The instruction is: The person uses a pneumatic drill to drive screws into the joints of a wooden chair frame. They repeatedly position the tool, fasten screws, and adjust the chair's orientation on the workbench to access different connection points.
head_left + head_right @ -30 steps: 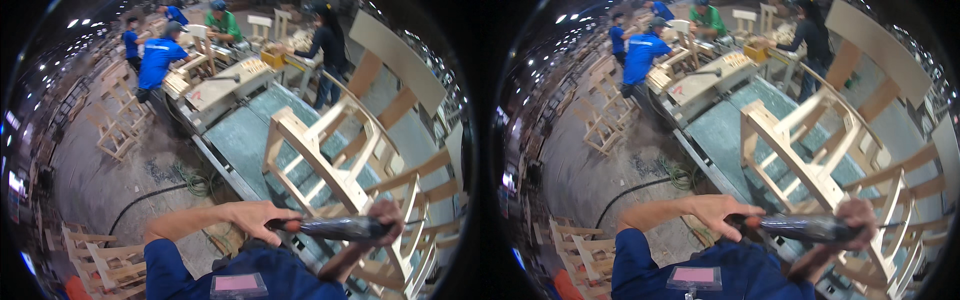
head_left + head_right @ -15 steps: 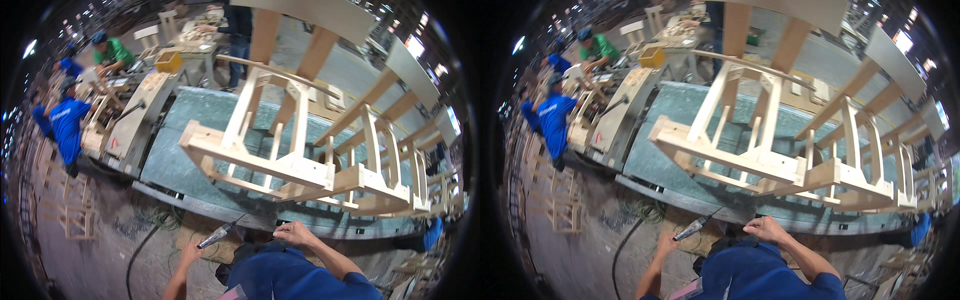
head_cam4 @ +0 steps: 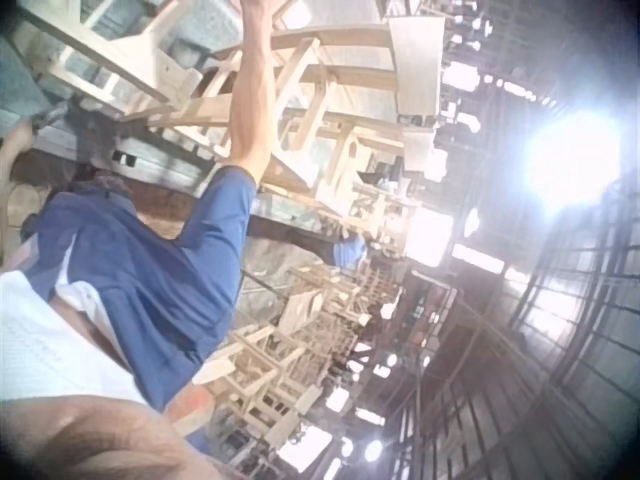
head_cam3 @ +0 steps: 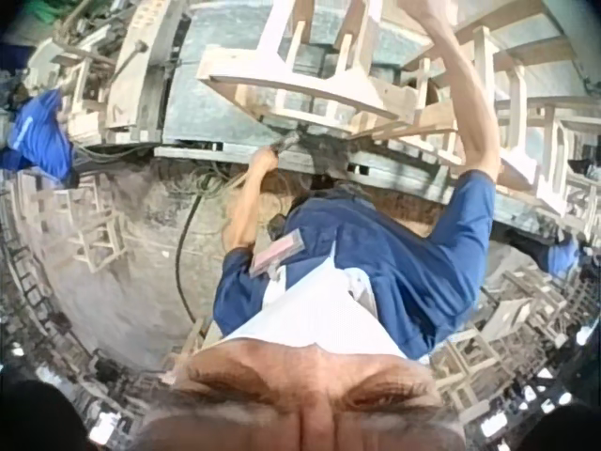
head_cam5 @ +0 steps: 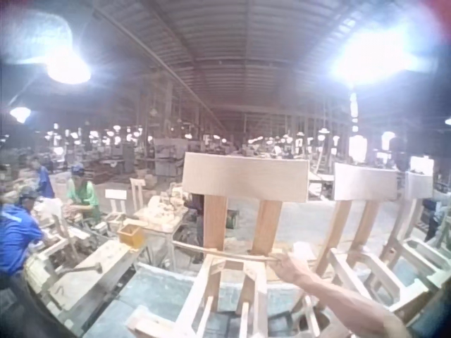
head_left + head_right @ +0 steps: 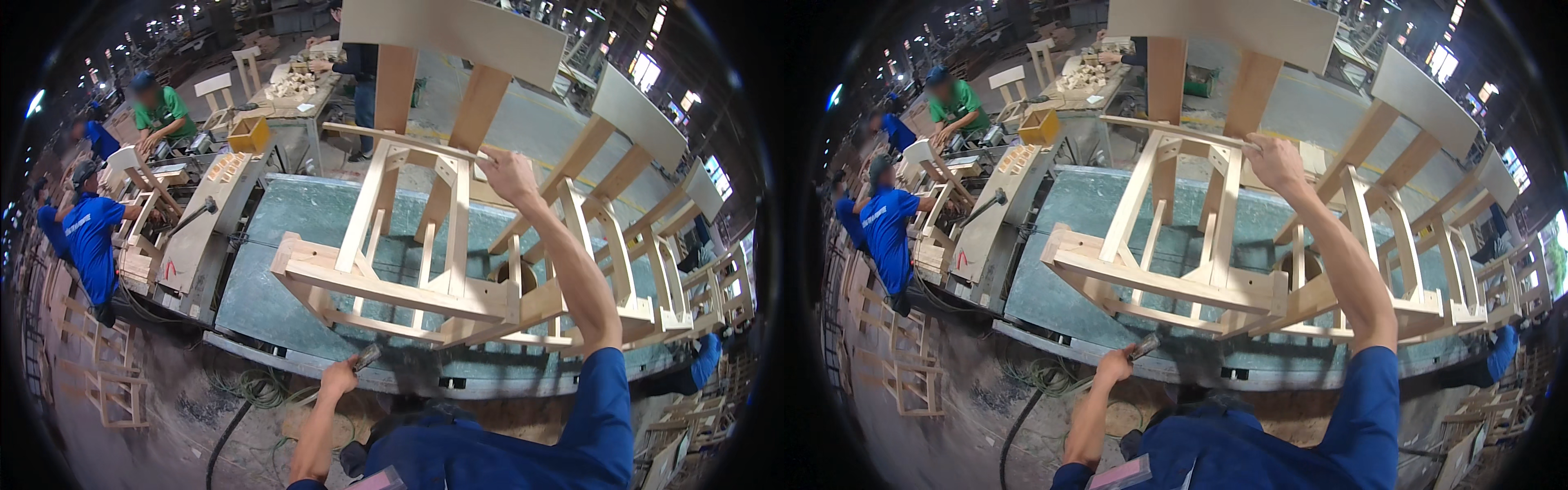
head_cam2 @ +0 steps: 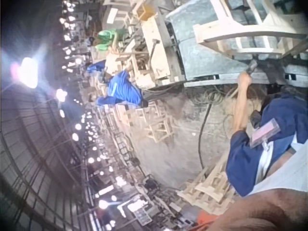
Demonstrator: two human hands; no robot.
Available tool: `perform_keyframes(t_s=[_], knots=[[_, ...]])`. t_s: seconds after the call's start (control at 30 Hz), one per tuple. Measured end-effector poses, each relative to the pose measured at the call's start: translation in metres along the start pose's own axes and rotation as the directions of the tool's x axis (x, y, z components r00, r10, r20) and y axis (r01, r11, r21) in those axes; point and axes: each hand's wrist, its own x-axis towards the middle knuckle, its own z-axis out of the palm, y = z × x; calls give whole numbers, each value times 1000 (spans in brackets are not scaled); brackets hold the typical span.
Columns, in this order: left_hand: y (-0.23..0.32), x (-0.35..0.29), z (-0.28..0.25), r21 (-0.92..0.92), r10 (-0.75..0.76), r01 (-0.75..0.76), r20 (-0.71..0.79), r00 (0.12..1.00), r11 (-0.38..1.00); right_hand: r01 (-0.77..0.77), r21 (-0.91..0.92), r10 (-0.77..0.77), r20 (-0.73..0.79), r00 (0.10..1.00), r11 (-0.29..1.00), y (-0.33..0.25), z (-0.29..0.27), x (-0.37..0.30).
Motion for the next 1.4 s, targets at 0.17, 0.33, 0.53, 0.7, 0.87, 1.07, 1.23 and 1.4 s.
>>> perform_keyframes(t_s=[0.17, 0.33, 0.53, 0.7, 0.87, 1.07, 1.23, 1.4], knots=[[7, -20, -26, 86, -24, 19, 58, 998, 996, 32, -95, -32, 3, 999, 995, -3, 63, 55], [15, -10, -26, 175, 38, -40, 16, 999, 984, 101, -228, -59, 185, 981, 968, -20, 95, 83], [26, 3, -33, 207, 168, -148, -80, 983, 967, 404, -270, -314, 321, 894, 874, -21, 66, 64], [17, 16, -42, 284, 123, -94, -87, 989, 954, 217, 48, -216, 436, 874, 975, -54, 0, -17], [28, 40, -51, 364, 142, -130, -6, 990, 922, 115, -12, -99, 416, 904, 993, -23, -10, -73], [50, 39, -66, 314, 172, -151, -42, 984, 937, 102, -63, -73, 358, 931, 993, 1, 17, -64], [57, 28, -67, 291, 130, -104, -69, 989, 951, 115, -24, -98, 364, 926, 993, -1, 24, -50], [46, 26, -57, 303, 136, -114, -53, 989, 946, 91, -13, -79, 378, 922, 996, -9, 28, -41]])
